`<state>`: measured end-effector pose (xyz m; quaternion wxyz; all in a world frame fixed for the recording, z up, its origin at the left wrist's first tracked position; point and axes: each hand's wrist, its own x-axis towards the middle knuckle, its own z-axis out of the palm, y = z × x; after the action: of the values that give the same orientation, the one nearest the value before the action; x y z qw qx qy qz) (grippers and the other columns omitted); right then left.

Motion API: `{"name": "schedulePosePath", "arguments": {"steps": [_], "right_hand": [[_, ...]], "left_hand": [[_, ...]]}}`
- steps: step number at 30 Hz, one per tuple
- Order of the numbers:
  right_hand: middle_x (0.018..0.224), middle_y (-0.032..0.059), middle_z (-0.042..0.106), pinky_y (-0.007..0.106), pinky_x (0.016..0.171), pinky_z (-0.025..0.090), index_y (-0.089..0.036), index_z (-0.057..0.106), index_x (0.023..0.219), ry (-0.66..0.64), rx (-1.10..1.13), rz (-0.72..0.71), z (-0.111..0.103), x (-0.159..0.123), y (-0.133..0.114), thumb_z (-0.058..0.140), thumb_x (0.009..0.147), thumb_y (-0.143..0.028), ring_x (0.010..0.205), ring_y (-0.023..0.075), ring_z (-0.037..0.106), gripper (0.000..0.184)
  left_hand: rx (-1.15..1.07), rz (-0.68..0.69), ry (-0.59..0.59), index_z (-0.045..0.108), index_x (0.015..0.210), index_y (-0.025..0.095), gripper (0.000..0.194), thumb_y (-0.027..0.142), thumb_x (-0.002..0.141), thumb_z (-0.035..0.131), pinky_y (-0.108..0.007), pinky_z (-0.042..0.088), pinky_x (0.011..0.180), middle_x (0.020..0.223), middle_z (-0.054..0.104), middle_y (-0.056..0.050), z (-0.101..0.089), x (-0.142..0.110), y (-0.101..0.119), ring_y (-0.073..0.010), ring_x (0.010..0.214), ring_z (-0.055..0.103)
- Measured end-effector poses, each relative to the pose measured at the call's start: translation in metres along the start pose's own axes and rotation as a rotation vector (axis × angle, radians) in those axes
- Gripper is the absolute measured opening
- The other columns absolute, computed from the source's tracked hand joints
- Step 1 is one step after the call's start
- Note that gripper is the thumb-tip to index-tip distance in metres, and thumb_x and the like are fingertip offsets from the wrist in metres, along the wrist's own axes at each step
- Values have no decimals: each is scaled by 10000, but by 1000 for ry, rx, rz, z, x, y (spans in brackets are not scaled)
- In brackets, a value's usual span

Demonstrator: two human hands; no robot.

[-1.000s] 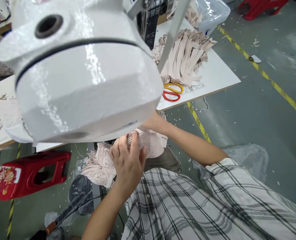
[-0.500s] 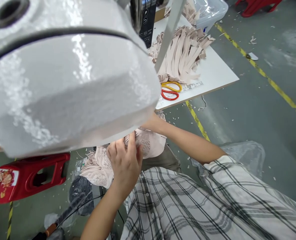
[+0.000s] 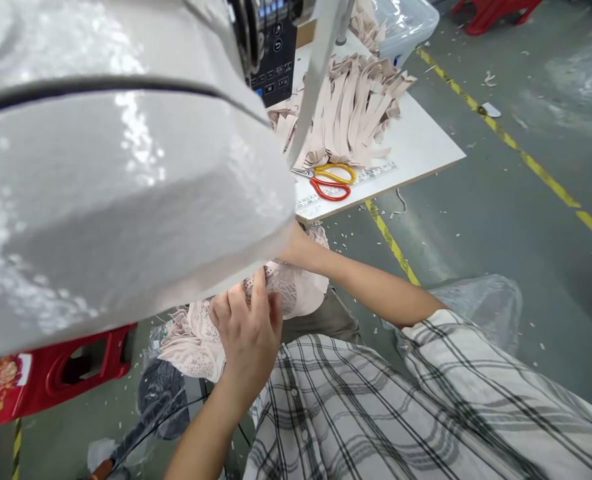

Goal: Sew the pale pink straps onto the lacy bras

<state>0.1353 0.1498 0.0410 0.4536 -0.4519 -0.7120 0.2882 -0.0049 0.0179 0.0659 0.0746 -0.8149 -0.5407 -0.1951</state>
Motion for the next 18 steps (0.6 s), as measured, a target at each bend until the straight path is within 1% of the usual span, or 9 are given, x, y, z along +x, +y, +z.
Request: {"name": "schedulePosePath", "arguments": {"steps": [3,5,8,9,11,14,16,18], "right_hand": [[1021,57,626,368,800,534,-206,580,911,4,14,-6,0,-5,4,531,799,-152,873,209,585,133],[1087,61,637,353,787,533,-217,594,971,16,39,14,0,-9,6,542,831,-198,837,195,588,150],[1212,69,623,332,786,529,-229,609,1015,57,81,60,-3,-17,7,554,884,-306,858,186,602,161],[1220,69,623,328,786,526,-229,611,1014,73,95,72,-4,-20,7,554,894,-339,883,189,606,173],[1150,64,644,320,777,516,-221,613,1010,93,122,98,-6,-26,6,556,904,-378,908,192,603,198],[995,39,653,291,732,490,-205,614,987,70,175,131,-8,-35,4,567,906,-388,837,163,584,206],[953,27,642,271,699,469,-201,611,973,51,209,156,-9,-42,3,590,899,-396,782,138,564,210],[939,24,630,258,668,456,-200,603,957,32,251,176,-9,-48,2,617,886,-411,764,128,558,223]], "left_hand": [[-13,-1,11,575,1360,116,512,320,895,650,-473,370,1032,1314,568,-233,0,-2,0,-350,1214,506],[-35,-3,27,581,1353,134,507,324,890,657,-472,368,1033,1319,567,-226,0,-5,-1,-347,1206,513],[-79,-20,47,589,1338,145,494,318,882,665,-479,362,1040,1317,563,-223,0,-8,-4,-348,1206,520],[-91,-27,53,590,1333,145,487,315,882,664,-482,361,1042,1312,562,-223,0,-9,-5,-347,1206,520],[-111,-45,72,588,1320,143,472,305,882,662,-490,363,1044,1302,563,-222,1,-10,-8,-346,1207,520],[-155,-76,115,574,1306,144,458,291,882,662,-496,367,1050,1290,562,-217,3,-10,-13,-340,1217,517],[-214,-113,132,556,1306,146,448,288,891,649,-490,367,1061,1291,557,-209,4,-11,-17,-327,1234,509],[-303,-189,123,535,1313,146,441,307,911,622,-474,376,1063,1285,552,-202,6,-11,-22,-312,1248,499]]}}
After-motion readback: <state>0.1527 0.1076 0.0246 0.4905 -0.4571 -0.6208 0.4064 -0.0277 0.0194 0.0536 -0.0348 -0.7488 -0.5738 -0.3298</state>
